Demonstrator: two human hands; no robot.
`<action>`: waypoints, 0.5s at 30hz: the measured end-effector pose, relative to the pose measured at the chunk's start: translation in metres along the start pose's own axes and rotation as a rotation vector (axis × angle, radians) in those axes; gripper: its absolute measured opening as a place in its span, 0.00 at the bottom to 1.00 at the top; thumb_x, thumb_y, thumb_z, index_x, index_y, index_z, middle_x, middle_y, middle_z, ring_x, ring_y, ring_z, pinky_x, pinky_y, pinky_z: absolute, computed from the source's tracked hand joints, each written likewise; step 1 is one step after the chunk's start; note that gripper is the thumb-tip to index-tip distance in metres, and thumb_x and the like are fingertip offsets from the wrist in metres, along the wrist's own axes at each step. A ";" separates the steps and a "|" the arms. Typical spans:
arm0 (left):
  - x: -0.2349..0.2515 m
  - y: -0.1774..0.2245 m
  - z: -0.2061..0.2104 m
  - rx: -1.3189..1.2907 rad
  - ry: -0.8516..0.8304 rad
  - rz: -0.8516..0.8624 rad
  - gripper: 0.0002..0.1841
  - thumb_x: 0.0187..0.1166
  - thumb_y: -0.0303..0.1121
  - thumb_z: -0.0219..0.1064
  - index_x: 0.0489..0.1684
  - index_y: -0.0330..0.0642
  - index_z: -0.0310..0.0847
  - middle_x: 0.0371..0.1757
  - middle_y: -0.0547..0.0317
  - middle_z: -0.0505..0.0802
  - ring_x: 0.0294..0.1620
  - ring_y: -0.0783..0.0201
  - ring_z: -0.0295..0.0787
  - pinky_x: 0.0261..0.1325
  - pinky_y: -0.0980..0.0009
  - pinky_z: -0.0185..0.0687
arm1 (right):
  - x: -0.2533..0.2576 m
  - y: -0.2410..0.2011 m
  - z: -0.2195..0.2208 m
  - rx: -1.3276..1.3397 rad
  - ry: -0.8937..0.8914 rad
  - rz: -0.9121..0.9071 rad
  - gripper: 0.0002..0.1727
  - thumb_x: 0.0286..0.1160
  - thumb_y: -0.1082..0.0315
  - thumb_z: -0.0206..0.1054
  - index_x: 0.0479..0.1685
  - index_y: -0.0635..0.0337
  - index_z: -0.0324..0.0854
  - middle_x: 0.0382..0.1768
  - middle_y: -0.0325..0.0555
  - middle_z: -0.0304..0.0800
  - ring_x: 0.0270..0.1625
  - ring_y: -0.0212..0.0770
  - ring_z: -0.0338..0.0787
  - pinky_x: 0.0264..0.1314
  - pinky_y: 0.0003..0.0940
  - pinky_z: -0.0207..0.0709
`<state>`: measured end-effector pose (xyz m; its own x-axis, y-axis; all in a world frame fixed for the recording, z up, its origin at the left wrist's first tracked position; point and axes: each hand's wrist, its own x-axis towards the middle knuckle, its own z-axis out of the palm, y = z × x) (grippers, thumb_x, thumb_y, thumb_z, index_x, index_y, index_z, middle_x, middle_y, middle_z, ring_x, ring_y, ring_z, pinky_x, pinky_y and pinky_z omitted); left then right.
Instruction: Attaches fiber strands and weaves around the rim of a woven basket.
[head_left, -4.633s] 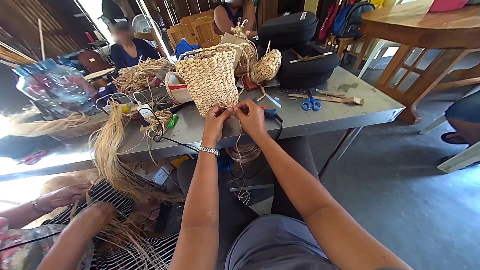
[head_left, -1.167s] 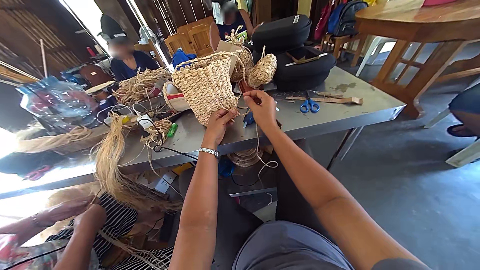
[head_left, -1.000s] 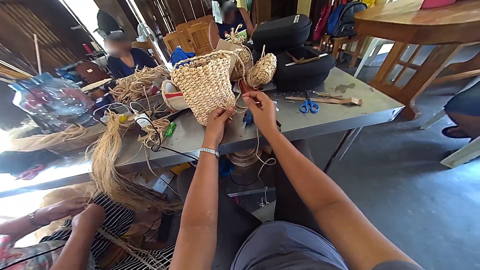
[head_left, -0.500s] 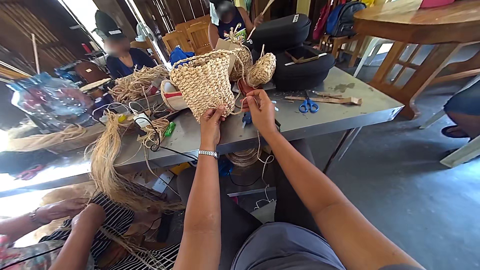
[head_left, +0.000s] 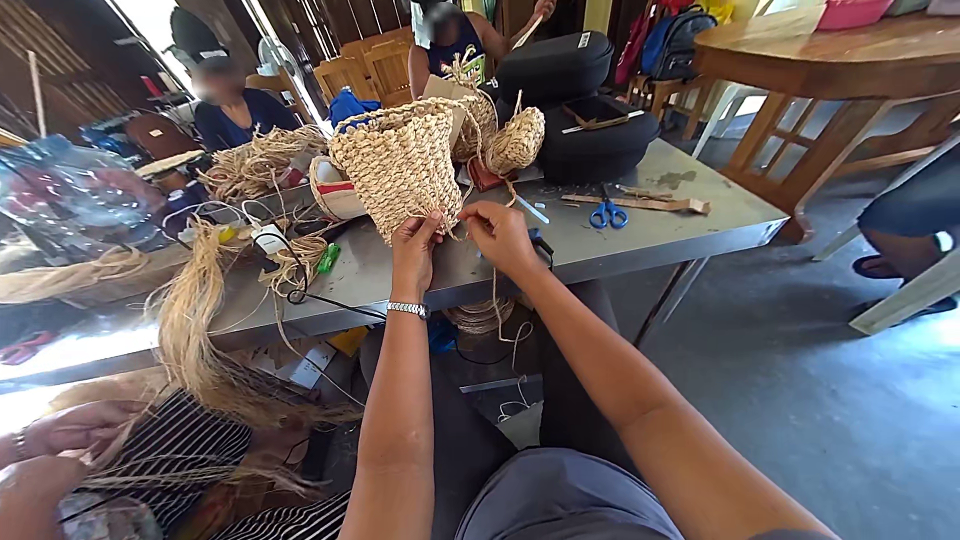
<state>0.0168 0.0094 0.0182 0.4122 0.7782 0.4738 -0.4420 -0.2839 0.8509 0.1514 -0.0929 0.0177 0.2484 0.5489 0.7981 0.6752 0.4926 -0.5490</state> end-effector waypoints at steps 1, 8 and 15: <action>0.000 -0.001 0.000 0.001 -0.008 0.002 0.05 0.83 0.28 0.67 0.37 0.39 0.84 0.45 0.60 0.94 0.37 0.73 0.87 0.45 0.77 0.84 | 0.000 0.001 0.001 -0.021 -0.008 -0.022 0.12 0.80 0.74 0.61 0.50 0.67 0.90 0.44 0.54 0.94 0.42 0.41 0.94 0.50 0.36 0.89; -0.021 0.007 0.002 0.085 -0.086 0.034 0.06 0.81 0.31 0.71 0.32 0.48 0.84 0.35 0.69 0.91 0.30 0.77 0.83 0.39 0.80 0.82 | 0.001 0.001 0.000 -0.037 -0.082 -0.008 0.13 0.78 0.67 0.71 0.54 0.66 0.86 0.43 0.50 0.95 0.42 0.40 0.94 0.46 0.35 0.87; -0.014 0.004 0.002 0.145 -0.099 0.025 0.07 0.79 0.30 0.73 0.30 0.47 0.84 0.29 0.71 0.87 0.28 0.78 0.78 0.37 0.80 0.77 | 0.003 0.002 -0.001 -0.001 -0.045 0.063 0.11 0.80 0.65 0.70 0.49 0.65 0.89 0.39 0.47 0.95 0.40 0.36 0.94 0.50 0.36 0.88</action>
<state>0.0106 -0.0038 0.0158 0.4823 0.7131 0.5088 -0.3364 -0.3855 0.8592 0.1543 -0.0907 0.0192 0.2590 0.6089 0.7498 0.6596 0.4556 -0.5978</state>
